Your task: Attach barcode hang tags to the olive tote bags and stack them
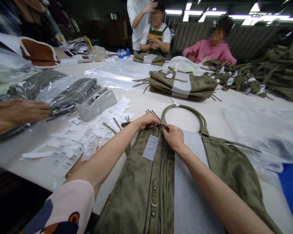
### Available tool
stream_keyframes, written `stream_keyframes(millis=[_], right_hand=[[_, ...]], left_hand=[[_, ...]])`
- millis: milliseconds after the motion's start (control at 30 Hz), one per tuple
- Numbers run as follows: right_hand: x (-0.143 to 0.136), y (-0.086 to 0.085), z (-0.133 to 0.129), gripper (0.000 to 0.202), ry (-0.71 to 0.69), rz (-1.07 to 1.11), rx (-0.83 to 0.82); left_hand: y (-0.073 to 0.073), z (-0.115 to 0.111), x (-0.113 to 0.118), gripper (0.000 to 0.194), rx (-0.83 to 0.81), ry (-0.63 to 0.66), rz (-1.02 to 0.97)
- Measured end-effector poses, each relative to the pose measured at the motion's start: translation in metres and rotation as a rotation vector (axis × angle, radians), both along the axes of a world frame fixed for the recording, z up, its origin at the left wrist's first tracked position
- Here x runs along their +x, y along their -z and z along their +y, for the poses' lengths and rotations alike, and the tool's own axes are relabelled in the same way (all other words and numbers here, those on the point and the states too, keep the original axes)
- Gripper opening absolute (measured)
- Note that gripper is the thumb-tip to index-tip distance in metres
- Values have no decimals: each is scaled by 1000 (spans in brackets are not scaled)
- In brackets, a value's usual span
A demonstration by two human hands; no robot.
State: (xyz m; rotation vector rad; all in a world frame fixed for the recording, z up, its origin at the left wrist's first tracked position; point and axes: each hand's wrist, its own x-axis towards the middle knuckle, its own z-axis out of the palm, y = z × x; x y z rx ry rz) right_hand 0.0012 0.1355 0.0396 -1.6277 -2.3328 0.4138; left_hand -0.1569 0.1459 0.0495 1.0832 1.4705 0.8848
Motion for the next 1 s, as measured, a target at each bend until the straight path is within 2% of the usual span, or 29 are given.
stream_keyframes(millis=[133, 233, 367, 533, 800, 1000], right_hand=[[7, -9, 4, 23, -52, 47, 52], [6, -10, 15, 22, -97, 97, 68], [-7, -4, 31, 23, -207, 122, 31], [-23, 0, 39, 19, -282, 79, 27], [-27, 3, 46, 16, -296, 22, -42], [-25, 6, 49, 19, -314, 63, -7]], left_hand=[[-11, -11, -8, 25, 20, -6, 363], [-20, -21, -13, 30, 102, -21, 493], [-27, -29, -18, 32, 189, -18, 509], [-27, -31, -19, 30, 259, 19, 531], [-28, -29, -18, 27, 242, 7, 545], [-31, -28, -17, 26, 249, -13, 530]])
